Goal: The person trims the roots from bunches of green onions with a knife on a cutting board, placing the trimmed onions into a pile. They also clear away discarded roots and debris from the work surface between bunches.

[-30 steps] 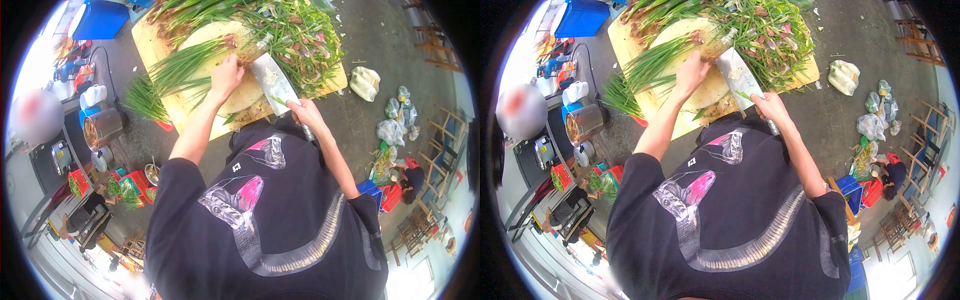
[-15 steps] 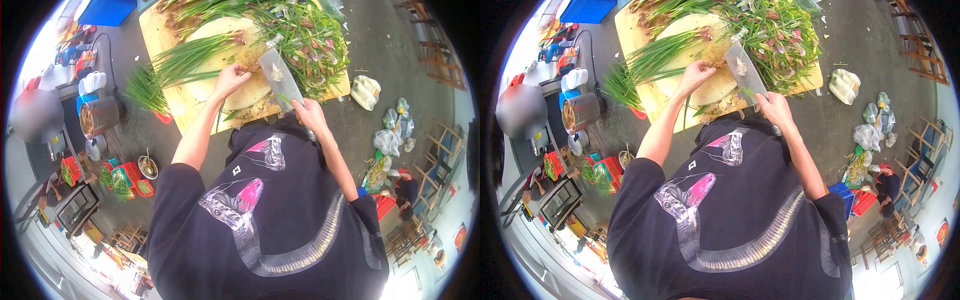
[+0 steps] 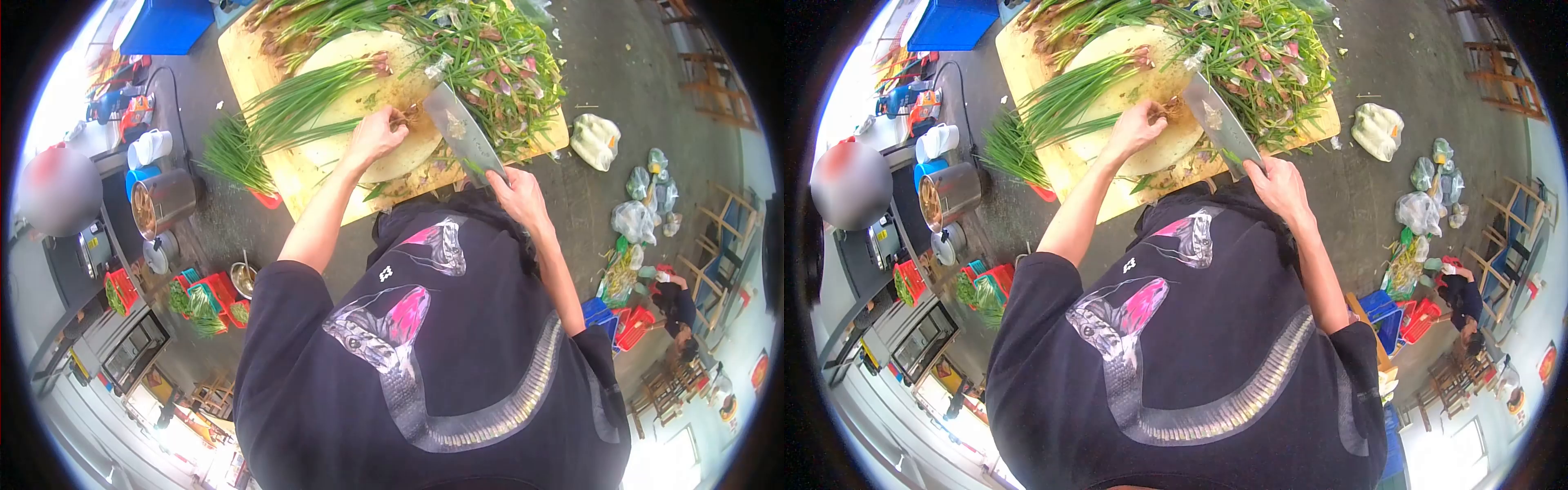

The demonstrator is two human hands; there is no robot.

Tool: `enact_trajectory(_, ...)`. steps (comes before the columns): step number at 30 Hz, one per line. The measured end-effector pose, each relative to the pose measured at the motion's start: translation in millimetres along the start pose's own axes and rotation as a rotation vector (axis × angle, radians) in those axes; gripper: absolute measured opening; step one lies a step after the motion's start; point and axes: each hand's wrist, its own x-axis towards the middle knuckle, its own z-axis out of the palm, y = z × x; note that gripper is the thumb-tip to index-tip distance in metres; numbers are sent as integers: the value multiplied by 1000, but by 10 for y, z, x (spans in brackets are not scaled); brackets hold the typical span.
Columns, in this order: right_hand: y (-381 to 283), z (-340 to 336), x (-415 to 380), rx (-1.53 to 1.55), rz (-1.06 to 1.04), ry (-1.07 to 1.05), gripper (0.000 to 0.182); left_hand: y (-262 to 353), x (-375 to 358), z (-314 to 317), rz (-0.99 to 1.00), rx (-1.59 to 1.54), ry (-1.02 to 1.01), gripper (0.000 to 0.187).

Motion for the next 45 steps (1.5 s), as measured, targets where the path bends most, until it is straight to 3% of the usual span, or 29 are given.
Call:
enact_trajectory(6,-117,-53,-54,-75,-35,-35,43,-5,-50,-6,175,209,68,26)
enact_trajectory(9,-137,-11,-35,-128,-139,6,40,-44,-105,33,271,137,148,20)
enact_trajectory(21,-238,-78,108,-389,-245,-50,38,-164,-346,344,225,-78,331,16)
enact_trajectory(27,-316,-158,173,-465,-353,-53,37,-232,-295,356,133,-161,295,17)
enact_trajectory(33,-363,-151,278,-630,-450,-27,32,-291,-256,351,281,-85,325,18)
enact_trajectory(45,-267,25,253,-620,-474,33,31,-343,-376,502,342,23,414,14)
